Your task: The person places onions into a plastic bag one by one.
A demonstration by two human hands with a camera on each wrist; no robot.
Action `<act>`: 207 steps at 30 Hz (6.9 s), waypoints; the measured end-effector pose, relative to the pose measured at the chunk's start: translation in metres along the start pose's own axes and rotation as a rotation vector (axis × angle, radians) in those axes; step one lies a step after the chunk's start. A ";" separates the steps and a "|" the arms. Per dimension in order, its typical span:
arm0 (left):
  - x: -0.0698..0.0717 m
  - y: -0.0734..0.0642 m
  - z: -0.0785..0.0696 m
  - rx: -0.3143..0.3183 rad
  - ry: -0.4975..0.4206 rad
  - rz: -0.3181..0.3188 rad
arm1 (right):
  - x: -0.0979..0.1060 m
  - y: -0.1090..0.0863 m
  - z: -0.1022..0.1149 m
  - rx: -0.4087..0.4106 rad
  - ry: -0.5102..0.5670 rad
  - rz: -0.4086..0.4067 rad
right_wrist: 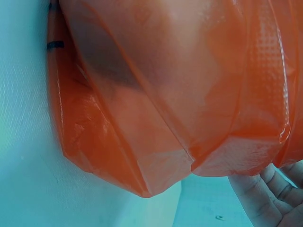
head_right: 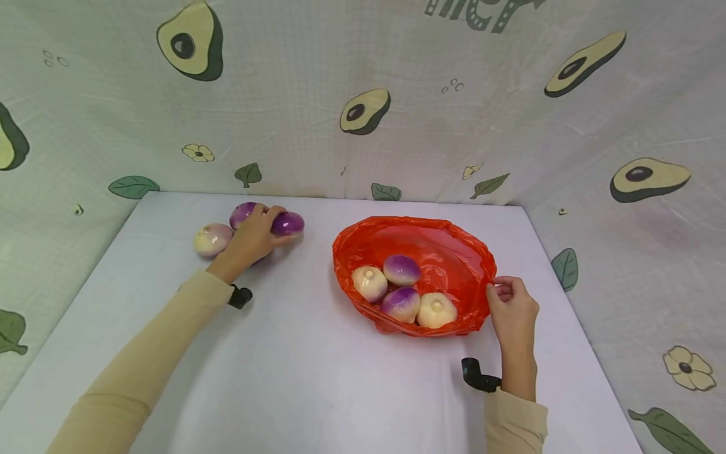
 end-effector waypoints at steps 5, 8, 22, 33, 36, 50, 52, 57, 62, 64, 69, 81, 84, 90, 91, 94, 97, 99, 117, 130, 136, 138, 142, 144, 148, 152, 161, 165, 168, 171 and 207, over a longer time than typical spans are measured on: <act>0.006 -0.002 -0.006 0.004 -0.002 0.024 | 0.000 0.000 0.000 -0.002 0.001 0.002; 0.010 -0.004 -0.010 0.006 -0.011 0.035 | 0.000 -0.001 0.000 0.001 0.003 0.003; 0.033 -0.009 -0.041 0.001 0.006 0.063 | 0.001 -0.001 0.002 0.012 0.013 -0.005; 0.053 -0.015 -0.063 -0.003 -0.154 0.032 | 0.002 -0.002 0.001 0.009 0.018 -0.001; 0.058 -0.017 -0.073 -0.021 -0.220 0.031 | 0.002 -0.003 0.001 0.012 0.016 -0.006; 0.070 -0.011 -0.128 -0.174 -0.226 0.095 | 0.002 -0.004 0.001 -0.001 0.016 -0.011; 0.072 -0.009 -0.137 -0.219 -0.218 0.093 | 0.002 -0.004 0.001 -0.006 0.016 -0.012; 0.070 -0.002 -0.157 -0.310 -0.189 0.098 | 0.002 -0.004 -0.001 -0.012 0.012 -0.016; 0.061 0.008 -0.169 -0.334 -0.157 0.152 | 0.002 -0.004 -0.002 -0.012 0.007 -0.014; 0.056 0.012 -0.172 -0.342 -0.145 0.185 | 0.002 -0.004 -0.003 -0.019 0.005 -0.011; 0.042 0.022 -0.183 -0.368 -0.106 0.282 | 0.001 -0.003 -0.003 -0.025 0.012 -0.009; 0.012 0.037 -0.204 -0.383 0.021 0.550 | 0.001 -0.003 -0.004 -0.033 0.019 -0.005; 0.008 0.036 -0.210 -0.397 0.051 0.561 | 0.001 -0.004 -0.004 -0.043 0.019 -0.002; 0.000 0.031 -0.221 -0.407 0.105 0.595 | 0.001 -0.003 -0.005 -0.046 0.013 -0.005; -0.002 0.030 -0.222 -0.403 0.114 0.601 | 0.001 -0.003 -0.005 -0.044 0.013 -0.006; -0.008 0.032 -0.225 -0.399 0.144 0.603 | 0.001 -0.003 -0.005 -0.040 0.013 -0.008; -0.011 0.033 -0.225 -0.389 0.151 0.603 | 0.001 -0.003 -0.006 -0.040 0.014 -0.008; -0.012 0.035 -0.223 -0.367 0.149 0.613 | 0.001 -0.003 -0.006 -0.043 0.014 -0.008; -0.027 0.038 -0.191 -0.168 0.129 0.694 | 0.001 -0.004 -0.008 -0.047 0.012 -0.018; -0.025 0.042 -0.193 -0.192 0.078 0.684 | 0.001 -0.003 -0.008 -0.044 0.007 -0.018; -0.023 0.041 -0.198 -0.218 0.054 0.695 | 0.001 -0.004 -0.008 -0.051 0.009 -0.017; -0.022 0.041 -0.198 -0.222 0.055 0.693 | 0.001 -0.004 -0.008 -0.053 0.010 -0.016; -0.019 0.041 -0.195 -0.219 0.022 0.682 | 0.000 -0.004 -0.008 -0.054 0.013 -0.011; -0.015 0.040 -0.193 -0.234 -0.001 0.663 | -0.001 -0.004 -0.008 -0.053 0.013 -0.009; -0.004 0.040 -0.190 -0.276 -0.039 0.625 | 0.000 -0.004 -0.008 -0.053 0.012 -0.005; 0.006 0.038 -0.186 -0.308 -0.100 0.605 | 0.000 -0.004 -0.008 -0.053 0.016 -0.002; 0.028 0.027 -0.168 -0.329 -0.224 0.560 | -0.001 -0.004 -0.010 -0.055 0.018 -0.008; 0.036 0.021 -0.152 -0.317 -0.286 0.526 | -0.001 -0.005 -0.010 -0.058 0.017 -0.004; 0.041 0.017 -0.138 -0.323 -0.289 0.487 | -0.001 -0.005 -0.011 -0.063 0.013 -0.002; 0.049 0.011 -0.123 -0.324 -0.273 0.437 | -0.002 -0.004 -0.012 -0.059 0.013 0.001; 0.058 -0.060 0.024 -0.038 -0.347 0.071 | -0.003 0.002 -0.022 -0.019 0.036 -0.049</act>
Point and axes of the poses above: each hand's wrist, its own y-axis towards the middle knuckle, its own x-axis out of the back of the hand, z = x × y, the point moved 7 cm from there along y, towards the middle knuckle, and after that the axes turned 9 degrees about y, right-handed, at the moved point
